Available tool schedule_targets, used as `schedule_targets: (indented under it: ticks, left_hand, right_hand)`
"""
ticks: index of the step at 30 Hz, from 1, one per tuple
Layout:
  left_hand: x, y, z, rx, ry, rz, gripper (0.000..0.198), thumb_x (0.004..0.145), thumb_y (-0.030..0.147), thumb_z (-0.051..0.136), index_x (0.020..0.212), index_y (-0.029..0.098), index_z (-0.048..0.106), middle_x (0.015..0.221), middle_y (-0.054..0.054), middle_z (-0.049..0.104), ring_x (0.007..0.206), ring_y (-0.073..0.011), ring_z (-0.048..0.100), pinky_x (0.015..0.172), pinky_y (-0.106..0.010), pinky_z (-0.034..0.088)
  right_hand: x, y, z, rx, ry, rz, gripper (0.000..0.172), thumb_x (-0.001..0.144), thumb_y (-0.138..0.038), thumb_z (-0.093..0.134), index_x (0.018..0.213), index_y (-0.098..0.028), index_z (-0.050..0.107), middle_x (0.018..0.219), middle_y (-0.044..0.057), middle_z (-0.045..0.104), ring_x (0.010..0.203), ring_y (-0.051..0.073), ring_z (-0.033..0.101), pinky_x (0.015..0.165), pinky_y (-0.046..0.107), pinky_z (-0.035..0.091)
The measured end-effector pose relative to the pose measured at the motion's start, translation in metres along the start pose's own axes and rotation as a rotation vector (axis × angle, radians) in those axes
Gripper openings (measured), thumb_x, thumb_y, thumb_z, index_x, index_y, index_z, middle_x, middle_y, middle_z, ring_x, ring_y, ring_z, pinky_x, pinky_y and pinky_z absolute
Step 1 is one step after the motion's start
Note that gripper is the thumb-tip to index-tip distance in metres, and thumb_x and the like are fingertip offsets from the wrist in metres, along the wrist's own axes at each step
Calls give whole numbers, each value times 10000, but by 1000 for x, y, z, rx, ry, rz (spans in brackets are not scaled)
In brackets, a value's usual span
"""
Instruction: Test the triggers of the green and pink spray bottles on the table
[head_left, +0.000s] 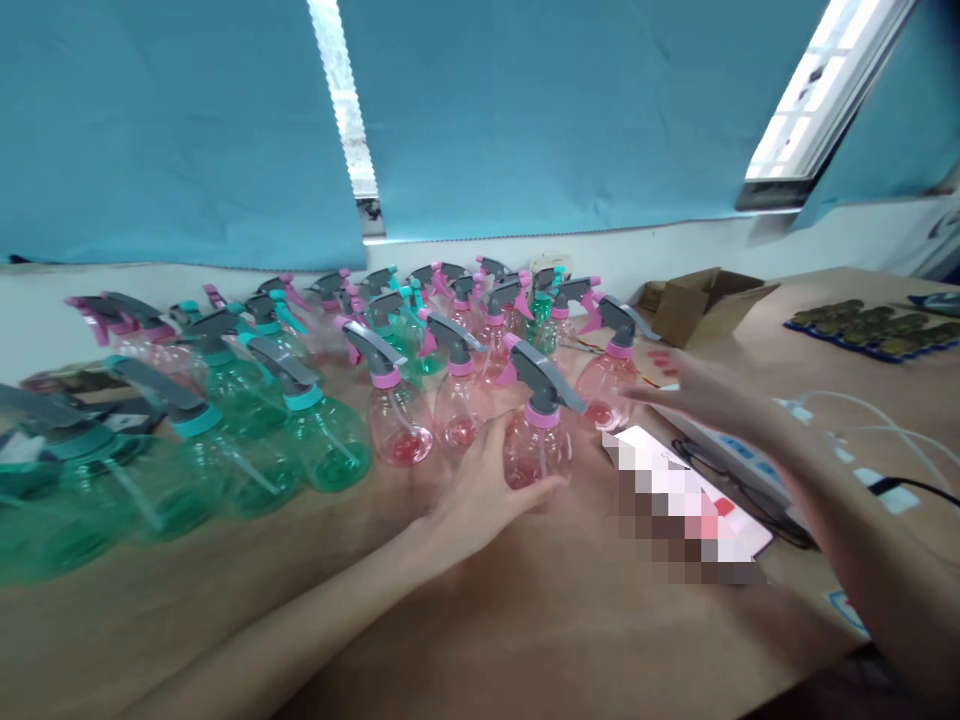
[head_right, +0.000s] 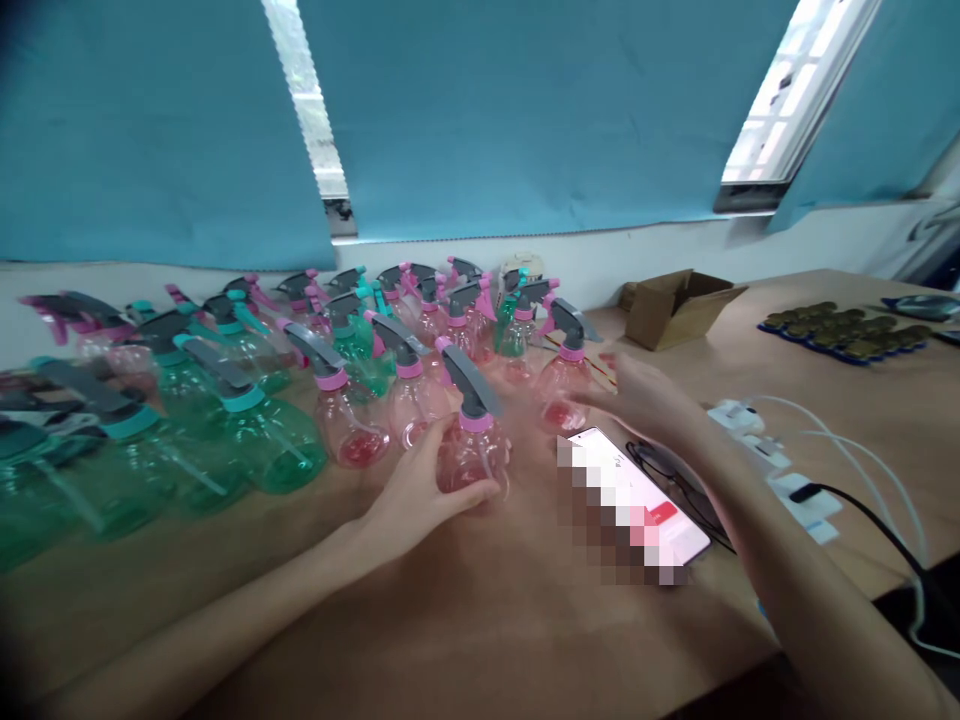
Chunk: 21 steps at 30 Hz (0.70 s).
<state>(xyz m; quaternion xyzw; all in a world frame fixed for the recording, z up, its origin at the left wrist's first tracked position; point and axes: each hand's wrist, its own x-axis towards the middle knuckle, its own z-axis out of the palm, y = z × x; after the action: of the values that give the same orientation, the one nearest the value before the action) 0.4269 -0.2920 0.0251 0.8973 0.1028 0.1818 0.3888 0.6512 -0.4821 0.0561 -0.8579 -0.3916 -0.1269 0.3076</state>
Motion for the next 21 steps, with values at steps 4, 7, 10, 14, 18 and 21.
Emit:
schedule_targets:
  ticks: [4, 7, 10, 14, 18, 21]
  left_hand:
    - [-11, 1, -7, -4, -43, -34, 812, 742, 509, 739, 1388, 199, 358, 1409, -138, 481, 1292, -337, 459, 1054, -530, 397]
    - [-20, 2, -12, -23, -43, -17, 801, 736, 499, 750, 1381, 212, 371, 1398, -130, 494, 1295, -334, 456, 1059, -527, 395]
    - [-28, 3, -14, -76, -54, 3, 779, 738, 468, 762, 1381, 248, 382, 1389, -117, 506, 1290, -340, 464, 1055, -551, 393]
    - [-35, 4, -17, -99, -85, 42, 703, 757, 437, 758, 1355, 277, 425, 1370, -100, 523, 1259, -348, 497, 1028, -565, 419]
    - [-45, -4, -26, -42, -113, 107, 749, 743, 474, 770, 1364, 268, 404, 1399, -95, 492, 1294, -332, 459, 1068, -529, 392]
    - [-55, -19, -32, -32, -147, 81, 775, 766, 509, 739, 1399, 277, 357, 1438, -89, 454, 1323, -314, 435, 1100, -515, 364]
  right_hand:
    - [-38, -41, -15, 23, -191, -23, 434, 781, -580, 634, 1118, -307, 622, 1132, 66, 694, 1028, 359, 648, 780, 500, 556]
    - [-48, -82, -6, 320, -406, -155, 665, 790, -527, 659, 1372, -290, 441, 1321, 86, 595, 1209, 308, 556, 942, 468, 504]
    - [-45, -115, 15, 585, -367, -233, 799, 743, -490, 717, 1422, -266, 360, 1449, 104, 467, 1322, 296, 443, 1026, 460, 440]
    - [-44, -136, 42, 689, -276, -184, 656, 749, -406, 714, 1335, -272, 450, 1279, 86, 599, 1069, 274, 621, 841, 418, 543]
    - [-52, -136, 60, 572, -183, -96, 297, 831, -343, 581, 1126, -306, 598, 934, 11, 692, 822, 236, 656, 693, 393, 545]
    - [-55, -134, 66, 534, -221, -88, 196, 824, -298, 553, 1005, -285, 628, 817, -10, 676, 766, 218, 638, 664, 367, 528]
